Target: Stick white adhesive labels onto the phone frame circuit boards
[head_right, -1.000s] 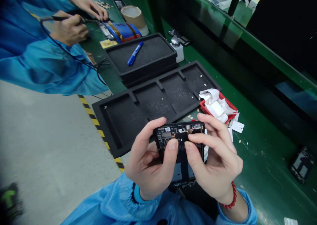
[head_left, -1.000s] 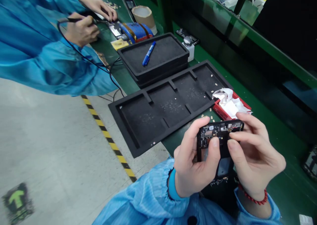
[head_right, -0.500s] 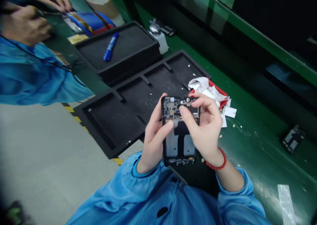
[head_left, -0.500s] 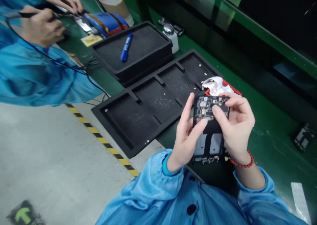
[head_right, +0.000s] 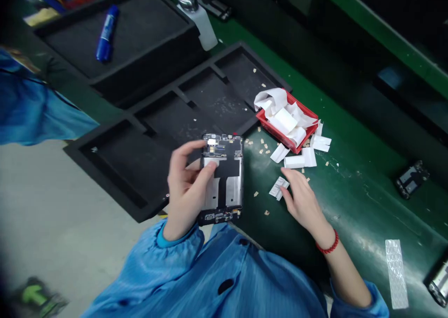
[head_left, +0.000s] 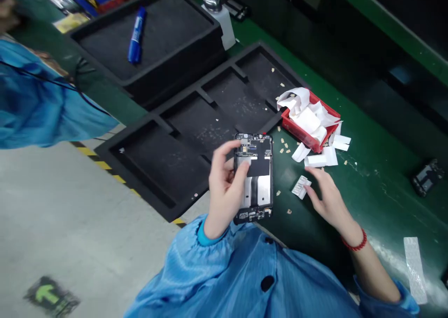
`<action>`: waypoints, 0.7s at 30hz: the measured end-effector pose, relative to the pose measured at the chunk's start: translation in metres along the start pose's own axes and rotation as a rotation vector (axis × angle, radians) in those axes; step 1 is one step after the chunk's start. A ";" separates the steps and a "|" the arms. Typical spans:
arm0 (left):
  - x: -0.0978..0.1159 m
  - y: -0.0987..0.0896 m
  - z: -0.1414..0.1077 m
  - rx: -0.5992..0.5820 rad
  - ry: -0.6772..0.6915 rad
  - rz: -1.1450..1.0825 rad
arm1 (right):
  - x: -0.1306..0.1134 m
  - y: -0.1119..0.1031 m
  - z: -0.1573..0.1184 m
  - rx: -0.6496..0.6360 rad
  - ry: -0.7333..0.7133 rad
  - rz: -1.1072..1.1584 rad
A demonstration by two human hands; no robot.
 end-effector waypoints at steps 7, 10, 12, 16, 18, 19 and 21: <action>-0.006 0.009 -0.003 -0.211 0.019 0.230 | 0.003 -0.015 0.017 -0.166 -0.177 -0.066; -0.005 0.019 -0.008 -0.333 0.033 0.245 | -0.009 -0.032 0.016 -0.097 -0.134 -0.023; -0.002 0.027 -0.011 -0.442 0.065 0.226 | -0.018 -0.040 0.017 -0.061 -0.104 0.023; 0.002 0.041 -0.015 -0.596 0.143 0.142 | -0.029 -0.047 0.021 -0.038 -0.142 0.080; 0.003 0.043 -0.015 -0.606 0.186 0.140 | -0.029 -0.049 0.024 -0.034 -0.174 0.075; 0.003 0.043 -0.015 -0.601 0.206 0.153 | -0.028 -0.051 0.025 -0.037 -0.189 0.073; 0.005 0.042 -0.015 -0.587 0.238 0.188 | -0.028 -0.056 0.027 -0.072 -0.206 0.070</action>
Point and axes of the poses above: each hand's wrist, its own z-axis towards the middle knuckle, its own y-axis out of the palm, x = y × z, the point moved 1 cm from there along z, towards the middle knuckle, and after that the axes turned 12 degrees about -z, right-handed, at the moved point
